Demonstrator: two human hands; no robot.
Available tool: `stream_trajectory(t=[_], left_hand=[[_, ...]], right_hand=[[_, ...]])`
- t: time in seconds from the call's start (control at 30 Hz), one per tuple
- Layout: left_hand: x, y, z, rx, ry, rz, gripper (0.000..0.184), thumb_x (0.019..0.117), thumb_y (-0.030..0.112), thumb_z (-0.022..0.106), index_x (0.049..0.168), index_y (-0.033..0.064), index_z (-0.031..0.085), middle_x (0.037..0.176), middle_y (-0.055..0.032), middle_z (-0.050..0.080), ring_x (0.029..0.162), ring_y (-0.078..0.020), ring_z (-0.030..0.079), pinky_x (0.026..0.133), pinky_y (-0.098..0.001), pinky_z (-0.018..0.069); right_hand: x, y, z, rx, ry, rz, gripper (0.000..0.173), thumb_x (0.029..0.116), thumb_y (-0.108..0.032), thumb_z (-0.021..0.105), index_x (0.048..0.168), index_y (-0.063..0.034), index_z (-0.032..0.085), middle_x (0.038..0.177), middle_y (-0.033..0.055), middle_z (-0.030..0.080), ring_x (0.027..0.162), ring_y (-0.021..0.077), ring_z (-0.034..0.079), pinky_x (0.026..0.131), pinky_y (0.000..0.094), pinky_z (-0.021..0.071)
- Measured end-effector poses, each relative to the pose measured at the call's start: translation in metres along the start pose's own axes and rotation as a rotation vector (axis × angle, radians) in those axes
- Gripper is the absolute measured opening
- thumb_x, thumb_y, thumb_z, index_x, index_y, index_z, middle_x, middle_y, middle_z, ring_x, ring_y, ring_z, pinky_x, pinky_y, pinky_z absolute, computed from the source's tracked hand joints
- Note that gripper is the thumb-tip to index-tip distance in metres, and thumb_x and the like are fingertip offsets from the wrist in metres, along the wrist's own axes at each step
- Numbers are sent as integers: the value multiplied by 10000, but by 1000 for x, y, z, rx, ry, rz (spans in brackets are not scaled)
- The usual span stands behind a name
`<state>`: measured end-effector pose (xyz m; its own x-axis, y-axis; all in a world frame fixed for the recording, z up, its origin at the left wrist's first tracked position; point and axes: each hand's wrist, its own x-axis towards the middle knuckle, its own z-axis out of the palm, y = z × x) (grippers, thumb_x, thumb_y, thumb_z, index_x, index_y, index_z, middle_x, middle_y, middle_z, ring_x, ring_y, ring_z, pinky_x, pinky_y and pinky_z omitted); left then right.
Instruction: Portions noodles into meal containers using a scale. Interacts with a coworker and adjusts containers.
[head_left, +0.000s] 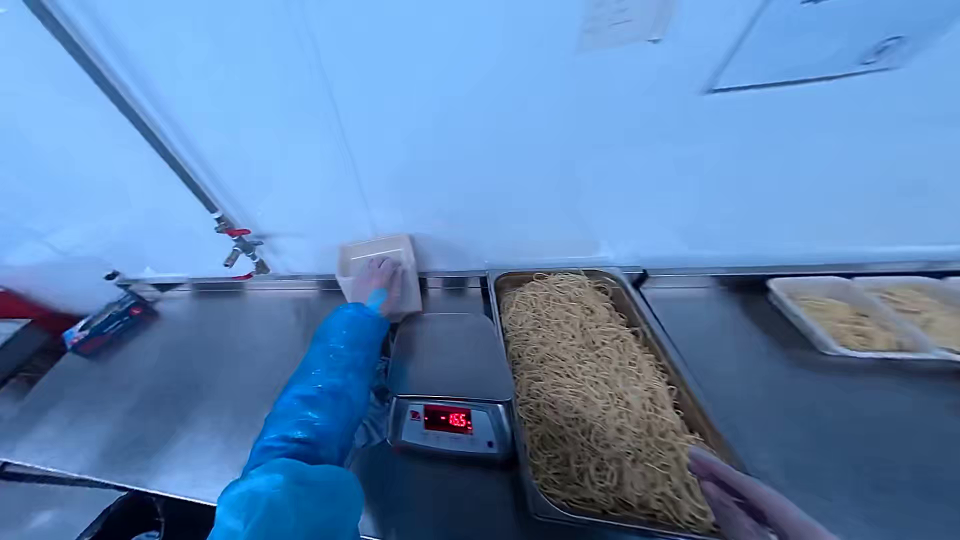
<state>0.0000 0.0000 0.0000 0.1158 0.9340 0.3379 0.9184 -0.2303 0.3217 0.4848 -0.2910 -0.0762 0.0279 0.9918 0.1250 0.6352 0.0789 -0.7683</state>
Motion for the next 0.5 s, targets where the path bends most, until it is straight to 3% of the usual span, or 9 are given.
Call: stream_trajectory(t=[0.07, 0.13, 0.2, 0.3, 0.4, 0.43, 0.5], left_hand=[[12, -17, -6, 53, -99, 55, 340, 1024, 314, 559, 1313, 187, 684, 1375, -102, 627, 1282, -329, 566, 1078, -576, 427], [25, -33, -8, 117, -306, 67, 349, 1038, 374, 526, 1291, 215, 706, 1298, -73, 691, 1241, -292, 621, 1083, -594, 419], [41, -43, -12, 133, -420, 106, 351, 1044, 380, 512, 1252, 192, 725, 1221, -79, 727, 1181, -291, 663, 1034, -593, 470], [47, -45, -19, 119, -536, 135, 348, 1057, 356, 514, 1205, 139, 742, 1197, -125, 726, 1164, -340, 664, 1002, -617, 478], [60, -47, -28, 110, -618, 158, 337, 1071, 305, 509, 1241, 107, 723, 1203, -180, 712, 1174, -380, 652, 1010, -631, 469], [63, -46, -29, 116, -622, 169, 330, 1070, 290, 519, 1251, 102, 720, 1208, -186, 709, 1175, -385, 651, 1014, -632, 467], [68, -40, -30, 158, -612, 192, 326, 1068, 282, 525, 1280, 118, 710, 1228, -184, 706, 1180, -399, 647, 1008, -655, 463]], right_hand=[[-5, -16, 18, -10, 0, -3, 394, 1028, -183, 565, 1341, 51, 620, 1222, 261, 687, 1073, 309, 710, 921, 440, 598], [-13, -29, 31, -26, 19, 14, 408, 1018, -199, 561, 1339, 44, 625, 1208, 253, 694, 1062, 298, 712, 911, 426, 597], [-12, -41, 37, -47, 27, 42, 413, 1014, -206, 562, 1343, 36, 624, 1218, 249, 688, 1077, 304, 706, 931, 433, 590], [-2, -46, 49, -120, 64, 83, 405, 982, -233, 559, 1309, -26, 675, 1191, 211, 711, 1052, 321, 708, 900, 484, 587], [32, -35, 51, -189, -3, 236, 458, 978, -253, 656, 1407, -96, 622, 1315, 196, 666, 1187, 340, 661, 988, 538, 550], [47, -34, 53, -212, -57, 390, 605, 962, -293, 726, 1508, -133, 521, 1431, 216, 586, 1305, 375, 583, 1074, 569, 485], [74, -12, 76, -323, -107, 575, 1092, 789, -487, 865, 1645, -203, 248, 1569, 282, 400, 1426, 465, 424, 1136, 640, 393]])
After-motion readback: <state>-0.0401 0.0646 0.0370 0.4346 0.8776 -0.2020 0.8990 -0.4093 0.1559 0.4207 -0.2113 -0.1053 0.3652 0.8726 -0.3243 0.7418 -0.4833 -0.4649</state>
